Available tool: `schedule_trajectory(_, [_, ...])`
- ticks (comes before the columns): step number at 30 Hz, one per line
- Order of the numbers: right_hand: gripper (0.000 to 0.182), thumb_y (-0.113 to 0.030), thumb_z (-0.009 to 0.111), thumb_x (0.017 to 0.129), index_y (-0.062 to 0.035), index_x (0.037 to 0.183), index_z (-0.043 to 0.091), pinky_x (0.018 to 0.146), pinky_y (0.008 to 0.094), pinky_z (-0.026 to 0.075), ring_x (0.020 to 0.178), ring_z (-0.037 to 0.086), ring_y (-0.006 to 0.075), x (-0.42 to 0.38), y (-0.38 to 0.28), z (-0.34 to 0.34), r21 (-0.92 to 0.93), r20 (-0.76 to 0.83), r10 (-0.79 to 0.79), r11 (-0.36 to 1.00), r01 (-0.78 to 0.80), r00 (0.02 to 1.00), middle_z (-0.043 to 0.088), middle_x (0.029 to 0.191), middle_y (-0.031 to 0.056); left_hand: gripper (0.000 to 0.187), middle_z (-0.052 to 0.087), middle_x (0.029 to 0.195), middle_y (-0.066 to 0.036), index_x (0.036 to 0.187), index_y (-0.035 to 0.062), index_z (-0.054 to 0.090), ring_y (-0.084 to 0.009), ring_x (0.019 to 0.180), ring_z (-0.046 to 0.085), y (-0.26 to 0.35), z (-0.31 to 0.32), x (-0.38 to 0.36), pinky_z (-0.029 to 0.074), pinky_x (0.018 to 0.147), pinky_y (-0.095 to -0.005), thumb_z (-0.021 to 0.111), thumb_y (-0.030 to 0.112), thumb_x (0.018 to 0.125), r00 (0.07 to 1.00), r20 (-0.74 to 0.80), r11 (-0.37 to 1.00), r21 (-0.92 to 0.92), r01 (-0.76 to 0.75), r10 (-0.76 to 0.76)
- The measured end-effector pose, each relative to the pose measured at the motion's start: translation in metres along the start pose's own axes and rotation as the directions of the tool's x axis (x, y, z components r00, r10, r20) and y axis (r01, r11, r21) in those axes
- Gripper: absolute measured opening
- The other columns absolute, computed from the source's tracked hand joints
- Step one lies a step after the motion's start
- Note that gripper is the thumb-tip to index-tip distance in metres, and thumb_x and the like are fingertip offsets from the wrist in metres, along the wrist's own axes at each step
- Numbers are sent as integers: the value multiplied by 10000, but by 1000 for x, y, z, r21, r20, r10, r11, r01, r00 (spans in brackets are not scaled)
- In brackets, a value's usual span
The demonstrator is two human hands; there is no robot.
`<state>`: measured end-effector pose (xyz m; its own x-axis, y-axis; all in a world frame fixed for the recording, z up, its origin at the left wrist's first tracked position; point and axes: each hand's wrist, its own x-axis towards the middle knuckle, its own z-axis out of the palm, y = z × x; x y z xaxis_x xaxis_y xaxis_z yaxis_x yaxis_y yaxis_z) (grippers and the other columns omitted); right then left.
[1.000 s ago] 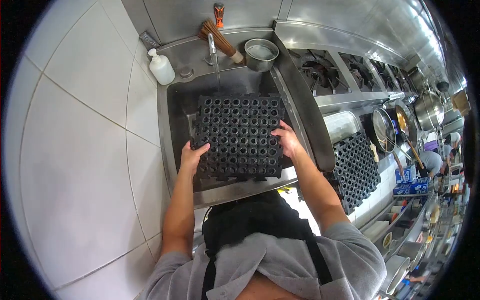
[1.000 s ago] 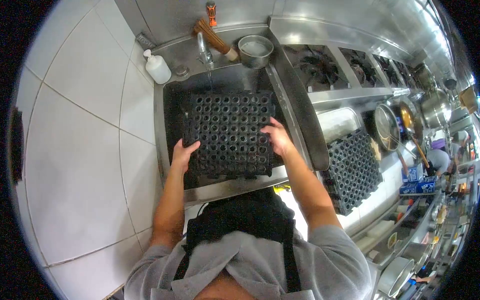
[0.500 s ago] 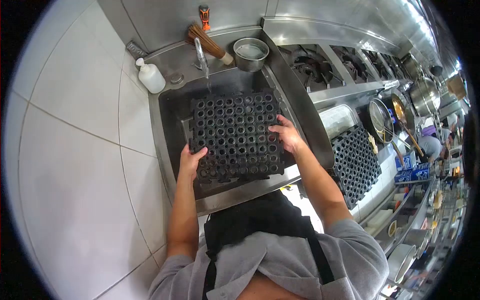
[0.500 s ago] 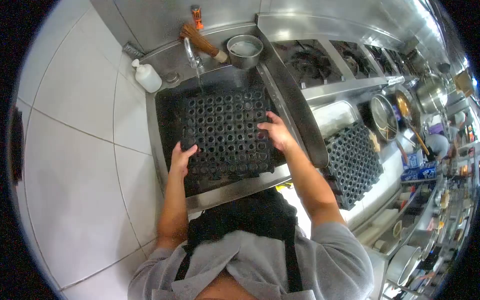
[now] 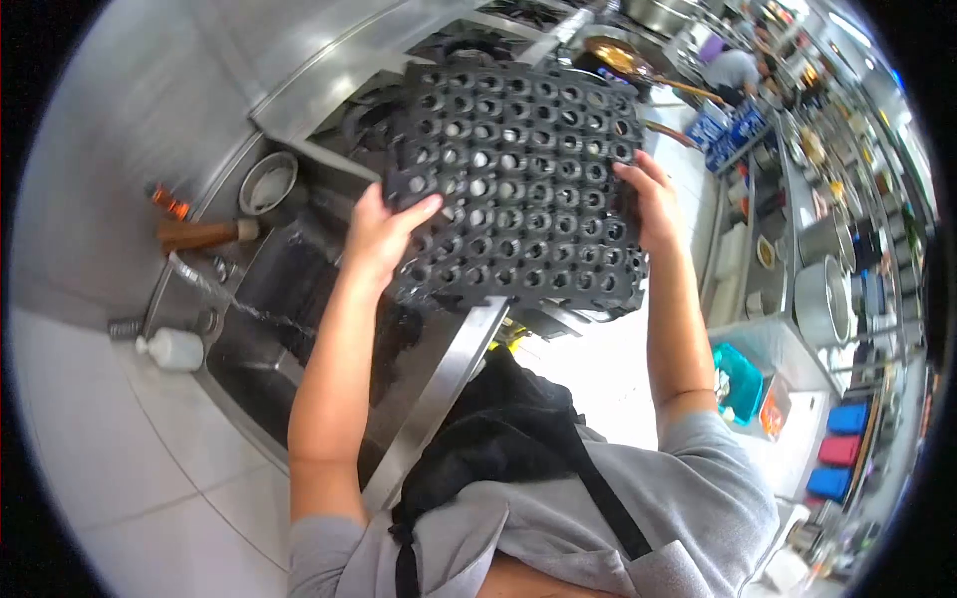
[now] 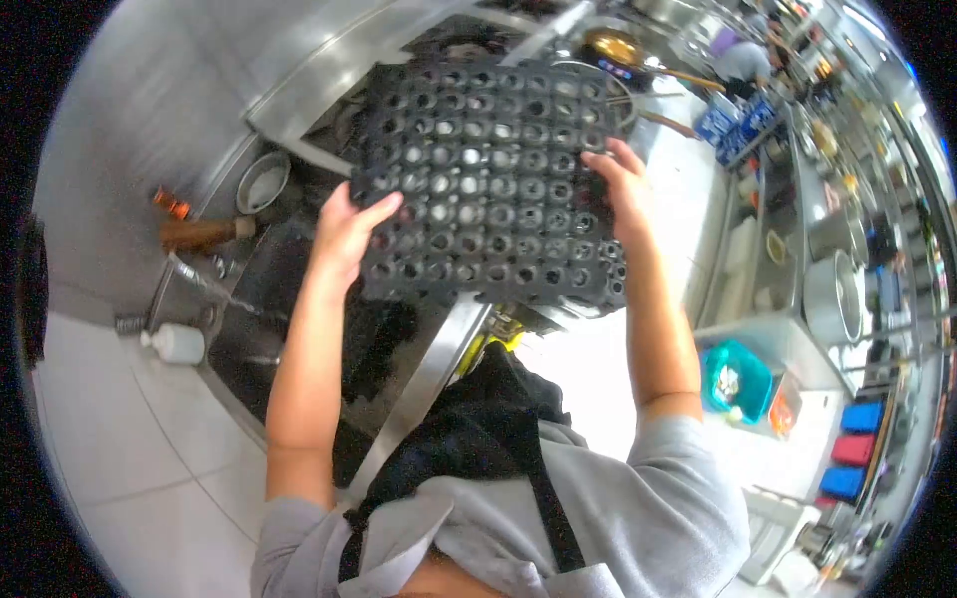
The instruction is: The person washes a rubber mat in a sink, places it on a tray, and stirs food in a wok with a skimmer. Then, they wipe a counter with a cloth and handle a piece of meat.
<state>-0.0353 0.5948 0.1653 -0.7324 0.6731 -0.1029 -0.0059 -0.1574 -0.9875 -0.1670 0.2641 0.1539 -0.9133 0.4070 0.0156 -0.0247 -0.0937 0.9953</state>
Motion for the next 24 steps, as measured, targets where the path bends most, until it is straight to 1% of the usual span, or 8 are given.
schedule_trajectory(2, [462,-116,691,891,-18,1317,543,705,308,556,851,672,169,20,7,-55,95,18,7,995,-9,1000,681,1065,80,446,716,1068,-116,1177,-20,608,-182,928,690,-12,52,41,545,860,-328,823,142,822,989,144,998,53,-34,26])
schedule_trajectory(4, [383,-121,665,905,-23,1260,559,710,302,556,835,668,158,34,24,-98,72,-100,7,997,0,995,675,1030,69,438,725,1040,-126,1138,-26,627,-178,919,692,-24,94,76,546,842,-325,837,183,815,959,224,939,332,93,-175])
schedule_trajectory(6, [442,-150,686,862,3,1255,551,686,327,553,827,651,210,46,48,-134,11,-179,52,999,-51,982,636,1042,127,457,739,1064,-133,1124,-26,684,-195,935,701,-39,124,97,538,858,-345,838,277,820,908,357,843,538,-7,-220])
schedule_trajectory(9, [377,-144,666,872,17,1202,578,656,308,544,786,662,192,57,81,-161,-8,-193,90,996,-94,977,660,971,117,446,755,1036,-153,1115,34,729,-241,933,724,-91,151,129,546,837,-367,848,313,789,881,430,784,608,-122,-197])
schedule_trajectory(11, [279,-137,654,882,16,1112,613,668,306,542,783,662,180,68,108,-171,-18,-199,125,991,-131,972,676,916,110,498,741,1090,-153,1162,-11,702,-226,1000,698,-108,161,139,519,912,-356,834,324,819,831,415,761,648,16,-371])
schedule_trajectory(18, [367,-199,666,888,58,1145,622,785,368,520,871,651,218,87,146,-169,-266,-235,216,923,-276,948,689,947,132,528,733,1109,-177,1166,-23,698,-241,1018,699,-153,154,160,517,917,-348,830,357,824,762,422,714,696,74,-491])
schedule_trajectory(22, [495,-273,686,883,74,1226,605,875,390,510,982,659,266,84,143,-164,-396,-272,153,882,-256,950,696,1036,171,743,716,1139,-197,1204,-40,667,-253,1034,689,-133,154,160,516,918,-353,723,607,841,750,358,389,910,-146,-557])
schedule_trajectory(24, [538,-309,696,883,73,1251,601,914,392,504,1032,657,288,80,146,-168,-492,-272,88,843,-217,958,692,1100,195,797,701,1173,-211,1230,-47,645,-256,1067,682,-139,148,158,519,917,-358,685,650,845,800,327,329,928,-174,-502])
